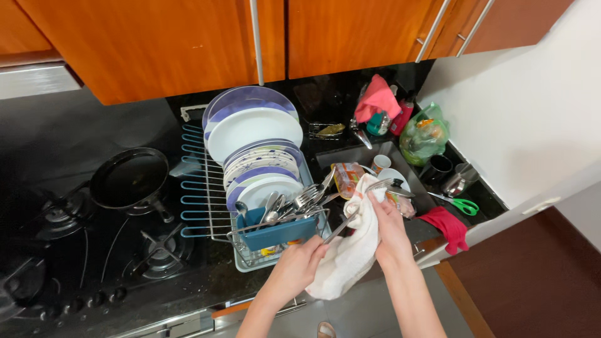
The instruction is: The person dries metal spoons and forks with a white cloth and places them into a cutlery drawer. The person repeats this process for several pieces of cutlery taken from a dish rack.
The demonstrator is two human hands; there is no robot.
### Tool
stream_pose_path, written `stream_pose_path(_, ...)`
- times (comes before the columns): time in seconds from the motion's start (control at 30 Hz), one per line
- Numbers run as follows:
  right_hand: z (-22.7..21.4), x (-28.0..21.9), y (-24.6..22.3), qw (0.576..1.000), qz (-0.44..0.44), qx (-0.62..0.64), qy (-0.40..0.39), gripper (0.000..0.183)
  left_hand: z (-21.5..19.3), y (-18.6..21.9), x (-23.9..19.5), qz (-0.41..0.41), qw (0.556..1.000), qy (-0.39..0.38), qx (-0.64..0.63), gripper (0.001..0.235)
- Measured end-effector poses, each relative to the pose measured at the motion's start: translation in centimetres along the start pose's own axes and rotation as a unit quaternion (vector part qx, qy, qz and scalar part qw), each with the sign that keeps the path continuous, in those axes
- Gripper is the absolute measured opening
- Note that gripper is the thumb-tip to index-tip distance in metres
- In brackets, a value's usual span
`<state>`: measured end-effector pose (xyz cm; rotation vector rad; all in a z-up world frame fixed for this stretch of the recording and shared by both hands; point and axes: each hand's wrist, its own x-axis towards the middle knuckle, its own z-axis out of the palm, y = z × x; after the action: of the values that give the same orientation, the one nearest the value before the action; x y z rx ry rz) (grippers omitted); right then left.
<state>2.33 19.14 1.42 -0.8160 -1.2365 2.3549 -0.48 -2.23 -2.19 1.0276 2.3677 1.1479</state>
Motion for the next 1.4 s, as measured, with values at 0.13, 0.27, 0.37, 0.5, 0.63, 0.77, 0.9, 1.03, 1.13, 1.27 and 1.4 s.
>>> stream_pose_path(0.13, -0.7, 0.7, 1.1, 1.0, -0.022, -0.013, 0.014, 0.026, -0.5, 1.0, 0.4, 0.001, 1.0, -0.011, -0.004, 0.028)
stream_pose_path(0.27, 0.2, -0.2, 2.7, 0.995, -0.06, -0.074, 0.039, 0.022, 0.5, 1.5, 1.5, 0.033, 0.992, 0.066, -0.099, 0.016)
stream_pose_path(0.37, 0.5, -0.8, 2.4, 0.992, -0.064, -0.085, 0.061, 0.021, 1.5, 1.9, 2.1, 0.029, 0.993, 0.072, -0.091, 0.021)
stream_pose_path(0.5, -0.8, 0.2, 2.1, 0.987, -0.111, -0.069, 0.097, 0.021, 1.9, 2.5, 2.5, 0.015, 0.999, 0.02, -0.04, 0.019)
stream_pose_path(0.63, -1.2, -0.9, -1.2, 0.965, -0.167, -0.159, 0.129, 0.024, 2.2, 3.3, 2.2, 0.002, 0.999, -0.001, -0.052, 0.021)
stream_pose_path(0.77, -1.5, -1.1, -2.9, 0.931, -0.219, -0.257, 0.141, 0.024, 2.2, 4.1, 2.6, -0.025, 0.997, -0.014, -0.068, 0.022)
stream_pose_path(0.9, -6.7, 3.7, -2.4, 0.884, -0.31, -0.305, 0.171, 0.022, 2.8, 2.8, 2.4, -0.031, 0.993, -0.017, -0.111, 0.025)
stream_pose_path(1.03, -9.4, 4.6, -3.4, 0.829, -0.341, -0.423, 0.134, 0.034, 3.8, 2.4, 2.8, -0.098, 0.986, 0.028, -0.133, 0.029)
stream_pose_path(1.13, -9.4, 4.8, -0.1, 0.789, -0.257, -0.544, 0.127, 0.031, 5.3, 2.6, 4.1, -0.093, 0.985, 0.065, -0.133, 0.029)
stream_pose_path(1.27, -6.5, 2.0, 0.3, 0.671, -0.505, -0.528, -0.128, 0.023, 6.8, 3.2, 4.5, -0.09, 0.986, 0.081, -0.117, 0.023)
stream_pose_path(1.4, -7.0, 2.8, 0.3, 0.668, -0.522, -0.521, -0.101, 0.02, 8.4, 3.1, 4.2, -0.088, 0.984, 0.106, -0.114, 0.023)
